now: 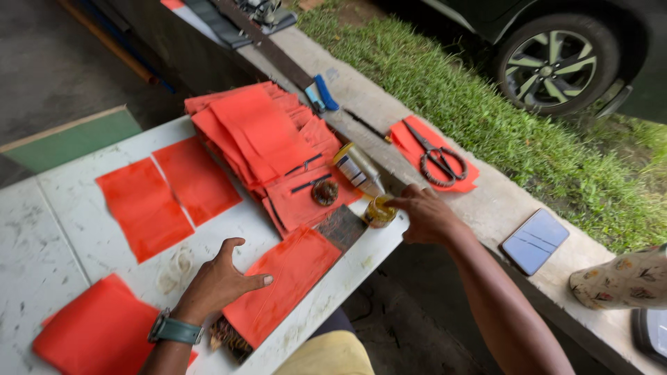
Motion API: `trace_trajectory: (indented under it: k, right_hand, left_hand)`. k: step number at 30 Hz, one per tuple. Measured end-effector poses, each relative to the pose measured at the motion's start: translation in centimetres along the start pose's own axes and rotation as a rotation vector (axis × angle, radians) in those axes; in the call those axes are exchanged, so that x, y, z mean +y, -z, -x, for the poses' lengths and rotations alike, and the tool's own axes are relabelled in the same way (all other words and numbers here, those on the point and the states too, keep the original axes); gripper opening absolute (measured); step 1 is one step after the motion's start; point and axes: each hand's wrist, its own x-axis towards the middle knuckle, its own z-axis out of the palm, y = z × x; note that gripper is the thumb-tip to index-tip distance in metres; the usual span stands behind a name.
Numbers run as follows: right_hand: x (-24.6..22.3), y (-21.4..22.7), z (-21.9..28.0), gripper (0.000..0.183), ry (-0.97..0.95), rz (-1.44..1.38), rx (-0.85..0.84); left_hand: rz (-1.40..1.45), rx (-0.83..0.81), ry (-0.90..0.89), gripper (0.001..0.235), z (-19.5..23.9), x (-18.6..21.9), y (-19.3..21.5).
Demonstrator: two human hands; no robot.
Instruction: The person repeatedly rubs rectangular pieces of orange fabric against a textured block on a table. They handle the fabric one at a time, moving finished pieces aside and picking up new ones from a stack.
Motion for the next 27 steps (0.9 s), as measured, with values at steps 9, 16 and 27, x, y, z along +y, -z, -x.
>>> trace_trajectory:
  k: [9,16,27]
  right_hand:
    - [-1.9,-1.6,-5.2,0.073,-0.126,0.199,-0.382]
    - [0.0,0.7,-2.7,0.077,-0.099,-0.01,-0.117]
    - [0.5,-0.4,7.7,0.086,0.543,-1.799,0.31]
  left_hand:
    - [0.023,-0.079,-0.153,0.096,-7.2,5.1,-2.4]
    - [-0.042,0.101,-0.291,0.088,-6.2,7.9,-5.2]
    - [0.013,0.172,-0.541,0.059,5.7,10.9,-2.7]
